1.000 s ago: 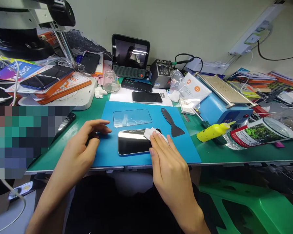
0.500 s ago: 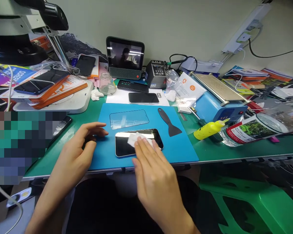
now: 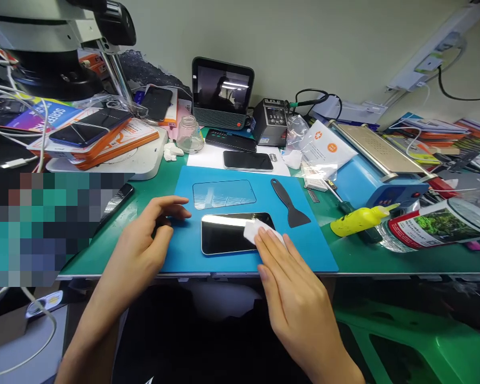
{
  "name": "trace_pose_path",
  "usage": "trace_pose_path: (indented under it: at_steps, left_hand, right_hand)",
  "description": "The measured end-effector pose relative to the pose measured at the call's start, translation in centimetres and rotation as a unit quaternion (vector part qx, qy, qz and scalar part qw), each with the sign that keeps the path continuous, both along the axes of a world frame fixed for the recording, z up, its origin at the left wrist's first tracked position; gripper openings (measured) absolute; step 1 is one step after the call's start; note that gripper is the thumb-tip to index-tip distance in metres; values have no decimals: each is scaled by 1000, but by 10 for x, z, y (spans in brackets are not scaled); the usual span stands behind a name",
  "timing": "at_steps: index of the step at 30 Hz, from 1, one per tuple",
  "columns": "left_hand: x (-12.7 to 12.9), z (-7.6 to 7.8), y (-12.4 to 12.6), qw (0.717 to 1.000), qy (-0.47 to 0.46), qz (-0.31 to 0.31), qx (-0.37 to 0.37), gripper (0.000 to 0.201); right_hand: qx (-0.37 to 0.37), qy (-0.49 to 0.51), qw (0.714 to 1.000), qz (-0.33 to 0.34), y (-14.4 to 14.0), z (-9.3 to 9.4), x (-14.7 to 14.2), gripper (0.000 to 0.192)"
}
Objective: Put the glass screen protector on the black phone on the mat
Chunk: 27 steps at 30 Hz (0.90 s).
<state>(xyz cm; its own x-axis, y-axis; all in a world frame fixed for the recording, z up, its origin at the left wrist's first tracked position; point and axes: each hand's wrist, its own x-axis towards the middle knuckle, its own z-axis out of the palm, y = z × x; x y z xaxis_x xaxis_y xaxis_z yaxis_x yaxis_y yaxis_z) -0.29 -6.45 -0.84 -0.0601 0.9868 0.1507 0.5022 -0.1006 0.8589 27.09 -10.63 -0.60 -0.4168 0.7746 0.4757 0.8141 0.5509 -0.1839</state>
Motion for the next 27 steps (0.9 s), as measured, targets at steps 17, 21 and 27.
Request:
trace_pose_path:
  at_steps: [17, 21, 27]
  left_hand:
    - [1, 0, 0, 1000, 0, -7, -11, 45]
    - [0, -1, 0, 1000, -2, -4, -2, 45]
    - [0, 1, 0, 1000, 3, -9, -11, 44]
  right_hand:
    - [-1, -26, 1000, 0, -3, -1, 16, 54]
    - [-19, -27, 999, 5, 29, 3, -6, 45]
    - [5, -34, 999, 24, -5, 1, 5, 54]
